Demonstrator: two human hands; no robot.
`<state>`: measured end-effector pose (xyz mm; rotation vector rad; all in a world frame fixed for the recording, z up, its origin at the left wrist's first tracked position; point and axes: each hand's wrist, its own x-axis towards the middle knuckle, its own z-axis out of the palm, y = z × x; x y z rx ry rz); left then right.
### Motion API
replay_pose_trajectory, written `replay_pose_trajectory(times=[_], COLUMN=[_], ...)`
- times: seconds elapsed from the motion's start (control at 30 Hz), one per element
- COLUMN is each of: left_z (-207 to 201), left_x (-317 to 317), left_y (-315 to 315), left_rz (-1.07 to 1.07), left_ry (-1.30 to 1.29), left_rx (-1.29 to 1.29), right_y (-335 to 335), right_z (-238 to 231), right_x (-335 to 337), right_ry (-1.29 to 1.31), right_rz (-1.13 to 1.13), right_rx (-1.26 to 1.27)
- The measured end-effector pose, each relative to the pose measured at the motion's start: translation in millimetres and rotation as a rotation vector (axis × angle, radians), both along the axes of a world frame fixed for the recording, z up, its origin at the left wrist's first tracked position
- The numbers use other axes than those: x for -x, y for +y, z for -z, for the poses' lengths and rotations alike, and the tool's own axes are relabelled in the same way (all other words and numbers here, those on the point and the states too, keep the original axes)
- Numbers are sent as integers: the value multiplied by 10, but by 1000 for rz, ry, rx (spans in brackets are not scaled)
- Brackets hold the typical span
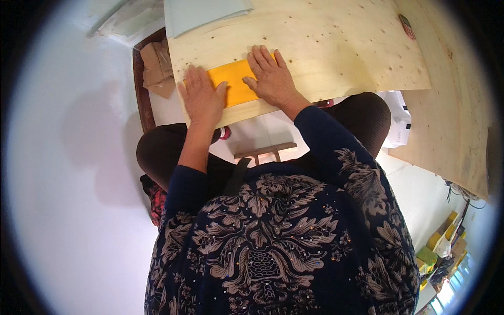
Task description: The person folds a sheet of gold-colored paper into a triangular shape by hand on a wooden table. They repeat the folding steps and place the finished pieces with others on the table.
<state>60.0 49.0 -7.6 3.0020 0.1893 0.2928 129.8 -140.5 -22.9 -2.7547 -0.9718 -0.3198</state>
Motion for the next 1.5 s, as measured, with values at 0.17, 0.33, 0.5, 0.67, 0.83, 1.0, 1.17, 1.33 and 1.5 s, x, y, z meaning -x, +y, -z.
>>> replay_pose_trajectory(times=[0.17,0.33,0.5,0.67,0.83,1.0,1.17,1.33,1.5], left_z=[64,74,119,181,-157,-265,-168,-213,-266], left_x=[-149,-49,41,-53,-198,337,511,386,305], left_y=[-420,-51,333,541,645,-203,-632,-610,-600], left_rz=[293,145,112,242,332,742,731,677,253], left_ry=[-15,128,80,59,150,-73,-118,-158,49], left_rx=[154,-28,-47,-148,-352,133,143,231,752], right_y=[-97,-308,-523,-798,-834,-817,-821,-820,-798], right_z=[-27,-38,-125,-242,-215,-174,-164,-153,-118], right_x=[273,503,373,349,526,528,516,487,440], right_ry=[7,2,39,42,32,25,62,146,267], right_rz=[78,124,-25,-212,-272,-231,-213,-193,-134], right_rx=[21,-15,38,21,-103,-164,-255,-331,-529])
